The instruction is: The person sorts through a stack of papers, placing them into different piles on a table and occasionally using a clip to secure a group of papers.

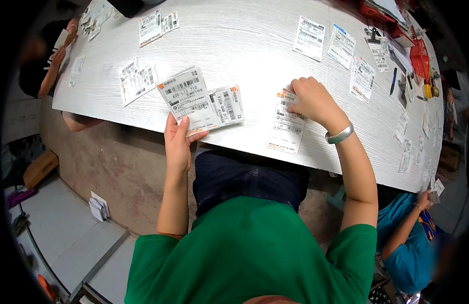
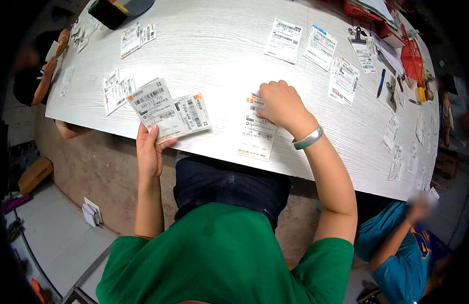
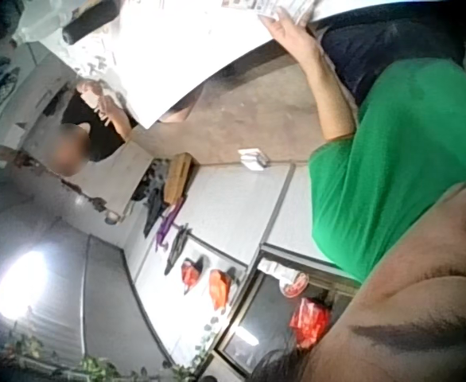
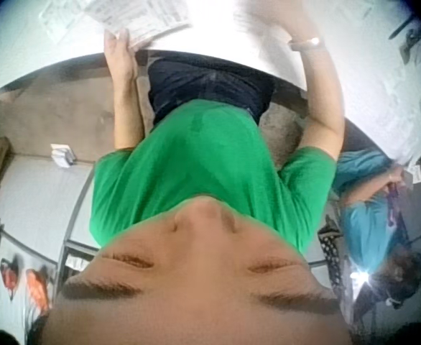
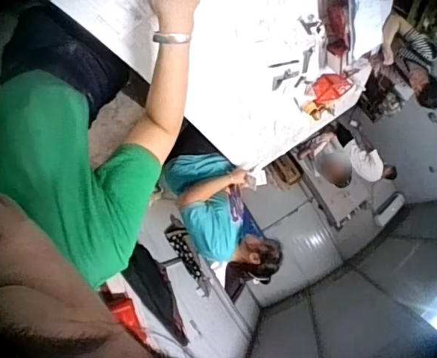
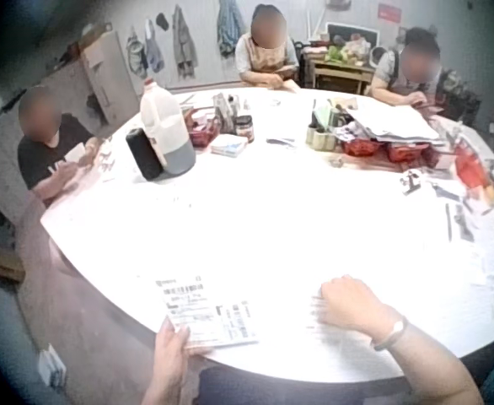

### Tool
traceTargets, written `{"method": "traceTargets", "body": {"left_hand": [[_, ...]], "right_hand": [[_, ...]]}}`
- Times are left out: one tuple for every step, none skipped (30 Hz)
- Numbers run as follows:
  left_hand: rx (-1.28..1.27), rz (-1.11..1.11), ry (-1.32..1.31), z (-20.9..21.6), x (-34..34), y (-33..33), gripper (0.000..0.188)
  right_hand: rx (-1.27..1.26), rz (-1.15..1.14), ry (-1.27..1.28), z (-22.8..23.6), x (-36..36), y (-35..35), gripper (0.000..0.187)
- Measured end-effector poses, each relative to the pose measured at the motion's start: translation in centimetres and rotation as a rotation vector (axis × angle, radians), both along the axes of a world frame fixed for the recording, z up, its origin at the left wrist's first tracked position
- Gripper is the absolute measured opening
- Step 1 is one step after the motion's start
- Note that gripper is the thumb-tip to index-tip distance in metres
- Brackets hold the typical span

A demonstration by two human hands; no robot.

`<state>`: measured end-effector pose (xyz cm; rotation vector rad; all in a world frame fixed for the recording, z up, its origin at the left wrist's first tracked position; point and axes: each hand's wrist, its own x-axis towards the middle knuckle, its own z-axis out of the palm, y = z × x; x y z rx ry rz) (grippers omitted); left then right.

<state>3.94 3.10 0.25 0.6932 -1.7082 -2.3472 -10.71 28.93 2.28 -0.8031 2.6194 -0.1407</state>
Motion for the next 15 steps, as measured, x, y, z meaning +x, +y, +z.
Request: {"method": "traceTargets", "body": {"left_hand": [[0.003,-0.008,0.006,0.0,0.0,-0.1,0.033],[0.007,-0.017,0.013,0.0,-0.1,-0.1,0.033],[0.015,-0.022,0.019,-0.2,-0.1,-0.2,0.033],[0.022,-0.006,0.02,0.0,0.1,-0.2,0.033],[0.029,0.01,0.02,0.1,0.1,0.0,0.033],[0.042,0.015,0.022,0.0,-0.1,0.3,0.033],[0.076,0.016,0.017,-0.1,-0.1,0.6,0.033],[0.093,-0.004,0.018,-0.2,-0.1,1.1,0.034],[0.12,-0.043,0.023,-0.3,-0.4,2.0,0.034],[0.143,-0.08,0.03,-0.4,-0.7,2.8,0.034],[0.162,-0.105,0.007,-0.7,-0.7,3.5,0.036],[0.175,-0.125,-0.006,-0.7,-0.7,4.1,0.036],[0.214,-0.132,0.018,-0.5,-0.8,5.0,0.036],[0.253,-0.138,0.042,-0.4,-0.9,5.6,0.035],[0.214,-0.155,0.075,-0.5,-0.9,5.7,0.035]], "right_hand": [[0.018,0.014,-0.054,-0.1,-0.1,0.0,0.031],[-0.043,0.017,-0.077,0.1,0.1,0.1,0.029],[-0.099,0.023,-0.101,0.4,0.8,0.3,0.026],[-0.171,0.045,-0.131,0.4,1.3,0.2,0.024],[-0.359,0.104,-0.092,-0.2,1.8,0.8,0.019],[-0.553,-0.026,-0.193,0.1,2.7,0.8,0.019],[-0.739,-0.154,-0.301,0.8,3.9,0.8,0.019],[-0.922,-0.287,-0.412,1.1,4.8,0.7,0.019],[-1.019,-0.294,-0.252,0.1,5.8,0.9,0.016],[-1.011,-0.358,-0.143,-0.2,6.7,0.4,0.015],[-1.0,-0.421,-0.033,-0.3,7.5,-0.7,0.015],[-0.988,-0.479,0.079,-0.2,8.2,-1.8,0.014],[-0.954,-0.51,0.106,0.2,8.7,-2.7,0.013],[-0.852,-0.529,0.046,0.0,9.1,-3.1,0.015],[-0.912,-0.499,0.098,-0.6,9.3,-3.4,0.019]]}}
